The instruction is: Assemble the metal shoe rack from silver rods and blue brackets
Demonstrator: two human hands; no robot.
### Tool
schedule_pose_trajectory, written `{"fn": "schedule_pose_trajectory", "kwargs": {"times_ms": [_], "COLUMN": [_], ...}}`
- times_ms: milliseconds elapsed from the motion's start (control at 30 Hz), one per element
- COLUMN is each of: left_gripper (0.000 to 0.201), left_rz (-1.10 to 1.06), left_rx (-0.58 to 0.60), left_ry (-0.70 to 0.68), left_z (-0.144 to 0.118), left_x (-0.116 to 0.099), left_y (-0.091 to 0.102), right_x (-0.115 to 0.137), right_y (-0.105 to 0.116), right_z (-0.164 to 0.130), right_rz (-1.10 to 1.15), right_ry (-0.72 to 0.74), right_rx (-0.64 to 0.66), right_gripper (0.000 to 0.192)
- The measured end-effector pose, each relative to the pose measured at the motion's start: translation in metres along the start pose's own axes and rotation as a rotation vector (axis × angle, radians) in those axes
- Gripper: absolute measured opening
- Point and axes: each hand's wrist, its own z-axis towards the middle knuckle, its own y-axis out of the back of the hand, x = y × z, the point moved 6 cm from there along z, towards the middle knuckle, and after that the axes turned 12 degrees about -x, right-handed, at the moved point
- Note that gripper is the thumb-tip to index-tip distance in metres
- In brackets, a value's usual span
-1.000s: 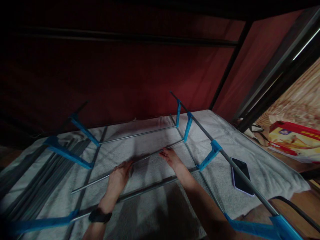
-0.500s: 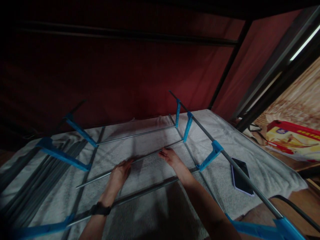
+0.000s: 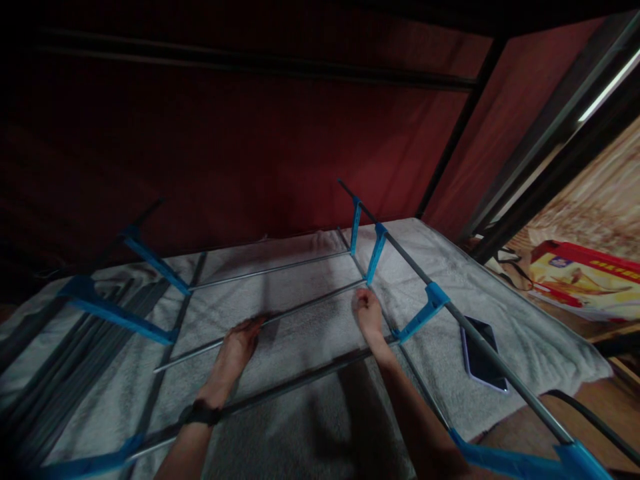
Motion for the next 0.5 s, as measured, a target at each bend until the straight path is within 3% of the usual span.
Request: {"fn": "schedule_pose_trajectory", "kwargs": {"times_ms": [67, 133, 300, 500], "left_gripper": [0.051, 0.050, 0.050, 0.052], "left_rz": [0.015, 0.023, -0.049, -0.135], "left_rx": [0.007, 0.000, -0.047, -0.030], "left_ry": [-0.002, -0.004, -0.030, -0.083], "left_z": [0.002, 0.005, 0.012, 0.018], "left_x": [0.002, 0.003, 0.000, 0.004], "left_y": [-0.001, 0.001, 0.010, 0.006], "right_x": [-0.001, -0.004, -0.021, -0.023], "right_y": [0.022, 0.032, 0.019, 0.001], "right_z": [0.016, 0.029, 0.049, 0.059], "right_rz": [-0.134, -0.227, -0.201, -0.182], "right_ry": [0.118, 0.187, 0.132, 0.143], "right_rx": [-0.171, -0.240, -0.153, -0.091], "right_gripper": [0.037, 0.046, 0.056, 0.058]}}
